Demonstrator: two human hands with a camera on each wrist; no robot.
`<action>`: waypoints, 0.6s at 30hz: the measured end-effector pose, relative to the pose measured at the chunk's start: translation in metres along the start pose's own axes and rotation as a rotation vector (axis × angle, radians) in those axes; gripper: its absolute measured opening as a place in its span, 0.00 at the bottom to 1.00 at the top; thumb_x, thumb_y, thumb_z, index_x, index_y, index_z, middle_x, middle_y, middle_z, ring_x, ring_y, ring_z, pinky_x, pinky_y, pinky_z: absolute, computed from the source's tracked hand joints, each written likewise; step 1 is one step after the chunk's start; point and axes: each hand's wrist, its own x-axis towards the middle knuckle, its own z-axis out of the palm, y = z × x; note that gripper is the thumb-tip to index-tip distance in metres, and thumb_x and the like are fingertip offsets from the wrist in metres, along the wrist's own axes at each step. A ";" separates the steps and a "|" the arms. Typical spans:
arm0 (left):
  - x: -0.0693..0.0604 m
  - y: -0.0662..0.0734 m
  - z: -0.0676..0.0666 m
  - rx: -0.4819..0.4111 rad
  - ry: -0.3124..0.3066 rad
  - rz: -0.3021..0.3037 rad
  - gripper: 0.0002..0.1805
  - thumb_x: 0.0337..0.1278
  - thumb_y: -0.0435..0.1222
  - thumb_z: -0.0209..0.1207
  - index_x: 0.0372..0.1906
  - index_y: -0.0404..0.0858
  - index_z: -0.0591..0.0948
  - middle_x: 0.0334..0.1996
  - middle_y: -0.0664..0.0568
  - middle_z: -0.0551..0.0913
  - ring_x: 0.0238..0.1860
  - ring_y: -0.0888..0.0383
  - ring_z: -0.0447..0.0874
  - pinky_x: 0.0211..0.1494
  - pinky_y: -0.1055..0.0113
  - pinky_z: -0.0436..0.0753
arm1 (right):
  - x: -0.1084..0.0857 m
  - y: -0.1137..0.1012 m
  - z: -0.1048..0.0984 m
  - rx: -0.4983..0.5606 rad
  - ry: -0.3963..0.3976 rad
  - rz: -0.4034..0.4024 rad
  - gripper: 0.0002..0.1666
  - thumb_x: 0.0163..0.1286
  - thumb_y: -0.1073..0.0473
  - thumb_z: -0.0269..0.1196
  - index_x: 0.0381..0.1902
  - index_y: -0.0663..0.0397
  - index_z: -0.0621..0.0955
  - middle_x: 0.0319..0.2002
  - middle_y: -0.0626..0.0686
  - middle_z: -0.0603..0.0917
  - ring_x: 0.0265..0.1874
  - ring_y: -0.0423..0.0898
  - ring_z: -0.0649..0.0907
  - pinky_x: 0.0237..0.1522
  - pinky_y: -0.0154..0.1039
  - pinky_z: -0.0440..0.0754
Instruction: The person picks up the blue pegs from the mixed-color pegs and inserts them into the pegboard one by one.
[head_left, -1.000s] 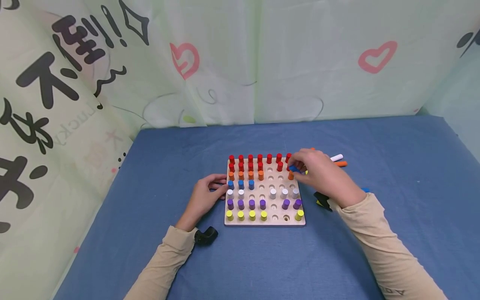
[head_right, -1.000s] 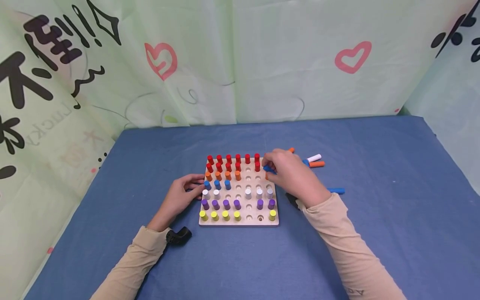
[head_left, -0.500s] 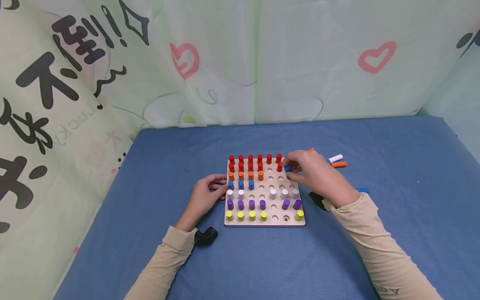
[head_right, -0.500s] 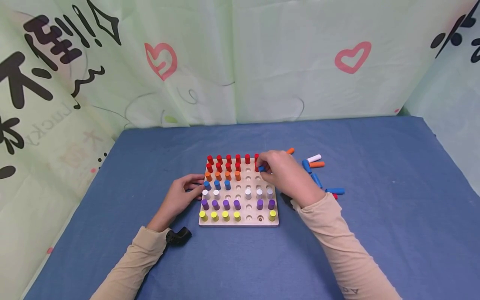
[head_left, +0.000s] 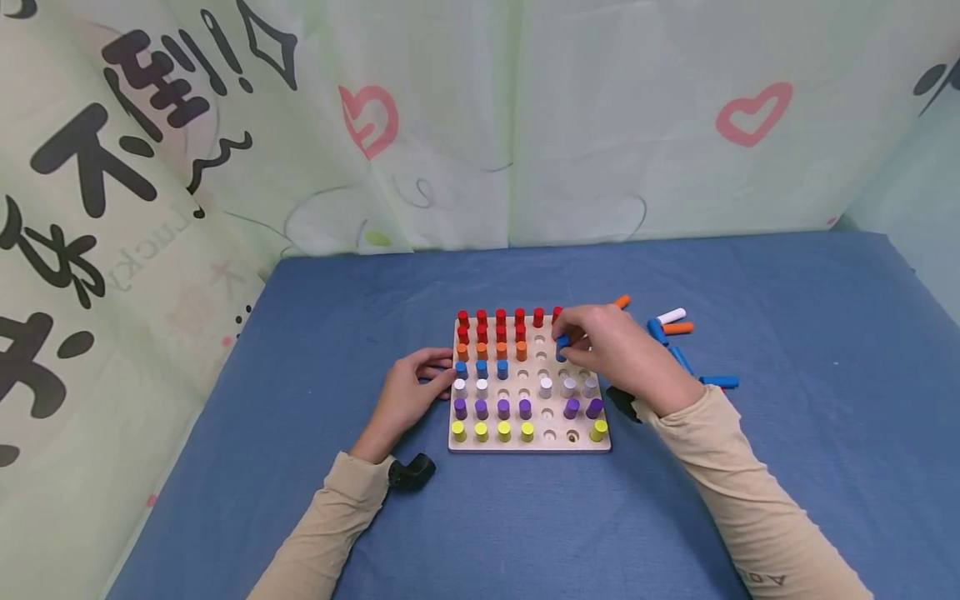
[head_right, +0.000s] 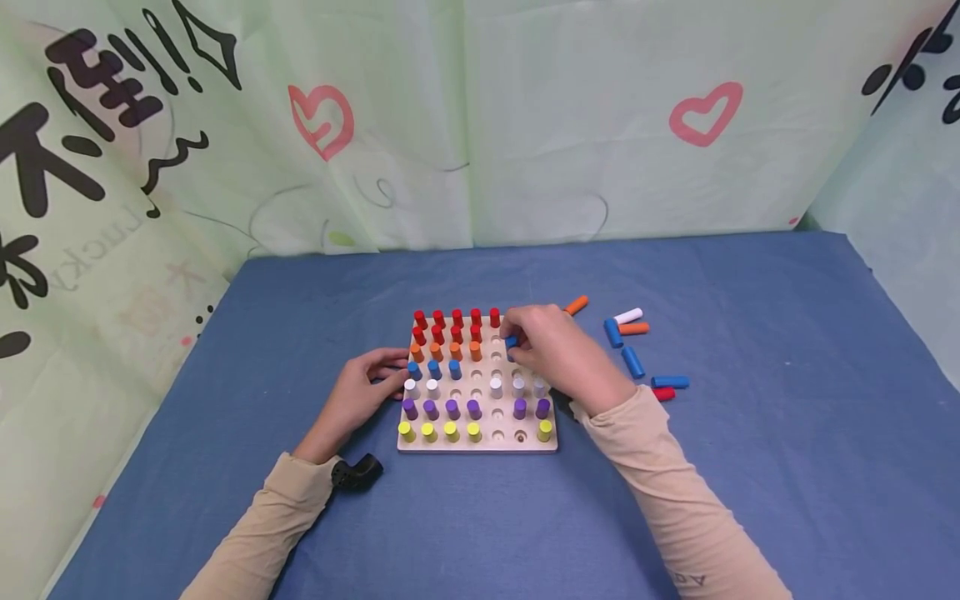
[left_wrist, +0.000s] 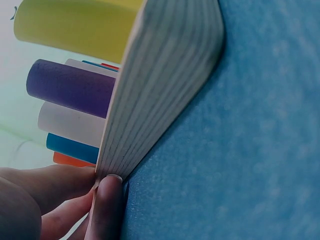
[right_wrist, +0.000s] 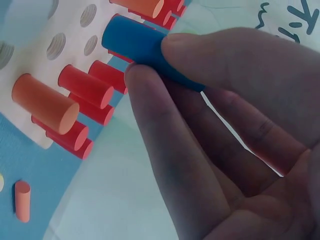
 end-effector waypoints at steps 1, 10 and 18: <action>0.000 0.000 0.000 0.001 0.000 -0.001 0.20 0.63 0.35 0.64 0.59 0.37 0.80 0.46 0.45 0.84 0.38 0.57 0.84 0.39 0.68 0.88 | 0.001 0.000 0.000 0.005 -0.003 0.000 0.10 0.61 0.73 0.67 0.42 0.66 0.83 0.38 0.57 0.85 0.38 0.51 0.86 0.44 0.48 0.87; -0.001 0.002 0.000 -0.004 0.001 -0.011 0.20 0.63 0.35 0.64 0.59 0.37 0.80 0.46 0.45 0.84 0.37 0.57 0.84 0.39 0.67 0.88 | 0.004 -0.003 0.004 -0.002 -0.030 0.013 0.12 0.61 0.73 0.67 0.43 0.66 0.84 0.39 0.57 0.86 0.36 0.48 0.86 0.44 0.46 0.87; -0.001 0.001 0.000 -0.010 -0.001 -0.012 0.20 0.63 0.35 0.64 0.59 0.37 0.80 0.46 0.45 0.84 0.37 0.58 0.84 0.39 0.68 0.88 | 0.008 -0.005 0.008 -0.016 -0.058 0.021 0.11 0.61 0.73 0.67 0.43 0.64 0.84 0.40 0.58 0.86 0.38 0.49 0.86 0.45 0.46 0.87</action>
